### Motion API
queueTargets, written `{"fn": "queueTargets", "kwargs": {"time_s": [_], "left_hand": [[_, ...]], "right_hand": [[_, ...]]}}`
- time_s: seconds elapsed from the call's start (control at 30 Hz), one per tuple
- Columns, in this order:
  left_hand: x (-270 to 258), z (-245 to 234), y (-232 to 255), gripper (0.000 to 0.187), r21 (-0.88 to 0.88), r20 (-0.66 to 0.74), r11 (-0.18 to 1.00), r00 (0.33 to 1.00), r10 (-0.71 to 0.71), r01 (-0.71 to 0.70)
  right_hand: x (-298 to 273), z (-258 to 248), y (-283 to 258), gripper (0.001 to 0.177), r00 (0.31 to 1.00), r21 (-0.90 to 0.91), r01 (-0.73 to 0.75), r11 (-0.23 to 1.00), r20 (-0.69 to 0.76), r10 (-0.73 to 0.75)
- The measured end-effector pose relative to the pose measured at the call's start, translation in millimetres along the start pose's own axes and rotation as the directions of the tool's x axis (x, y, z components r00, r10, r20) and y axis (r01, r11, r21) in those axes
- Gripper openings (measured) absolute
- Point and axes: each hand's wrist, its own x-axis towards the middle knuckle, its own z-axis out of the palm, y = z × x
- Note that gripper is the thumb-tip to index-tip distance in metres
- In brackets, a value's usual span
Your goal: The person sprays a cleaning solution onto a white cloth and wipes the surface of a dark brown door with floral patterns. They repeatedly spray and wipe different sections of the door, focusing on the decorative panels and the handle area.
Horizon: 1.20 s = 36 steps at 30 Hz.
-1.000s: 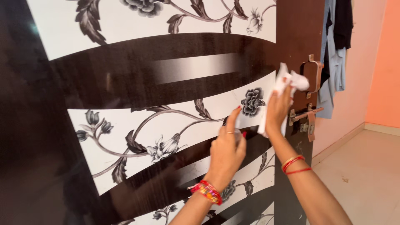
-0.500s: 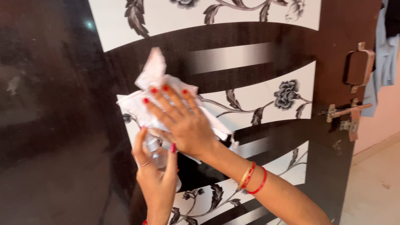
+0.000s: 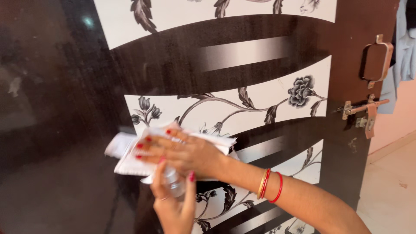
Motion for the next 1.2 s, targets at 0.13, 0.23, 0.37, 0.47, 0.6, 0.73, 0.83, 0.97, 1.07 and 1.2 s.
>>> {"fn": "queueTargets", "kwargs": {"time_s": [0.13, 0.23, 0.37, 0.47, 0.6, 0.73, 0.83, 0.97, 1.07, 1.2], "left_hand": [[0.2, 30.9, 8.0, 0.068, 0.068, 0.191, 0.992, 0.974, -0.119, 0.108], [12.2, 56.7, 21.0, 0.065, -0.003, 0.250, 0.999, 0.967, 0.043, -0.044], [24.6, 96.8, 38.5, 0.065, -0.039, 0.387, 0.983, 0.910, -0.151, 0.180], [26.6, 131.1, 46.6, 0.066, -0.086, 0.446, 0.980, 0.887, -0.123, 0.179], [25.7, 172.7, 50.1, 0.067, -0.183, 0.497, 0.978, 0.868, 0.000, 0.104], [21.7, 201.3, 46.5, 0.067, -0.271, 0.483, 0.962, 0.867, 0.120, 0.018], [15.2, 207.6, 41.6, 0.066, -0.261, 0.515, 0.959, 0.856, 0.042, 0.109], [13.7, 208.0, 36.3, 0.066, -0.270, 0.524, 0.961, 0.847, 0.092, 0.063], [14.7, 206.5, 35.1, 0.066, -0.262, 0.539, 0.963, 0.838, 0.086, 0.070], [16.4, 205.6, 35.7, 0.068, -0.267, 0.543, 0.960, 0.836, 0.080, 0.081]], "right_hand": [[-28.4, -9.5, 44.3, 0.063, 0.963, 0.301, -0.246, 0.921, 0.184, 0.197], [-59.5, -18.0, 77.9, 0.061, 0.915, 0.173, -0.391, 0.904, 0.177, 0.362], [-107.5, -26.2, 117.5, 0.058, 0.811, 0.178, -0.584, 0.792, 0.142, 0.567], [-145.8, -30.0, 144.5, 0.058, 0.713, 0.199, -0.696, 0.689, 0.080, 0.697], [-204.5, -31.3, 182.4, 0.060, 0.567, 0.176, -0.811, 0.558, 0.005, 0.823], [-269.8, -22.9, 214.0, 0.060, 0.457, 0.174, -0.870, 0.462, -0.074, 0.887], [-315.6, -12.6, 231.0, 0.060, 0.359, 0.202, -0.907, 0.370, -0.092, 0.929], [-344.0, 1.8, 244.7, 0.058, 0.204, 0.198, -0.954, 0.226, -0.127, 0.971], [-330.8, 2.7, 234.8, 0.059, 0.090, 0.189, -0.976, 0.110, -0.113, 0.989], [-279.6, -7.8, 193.1, 0.062, 0.314, 0.166, -0.932, 0.323, -0.076, 0.946]]}}
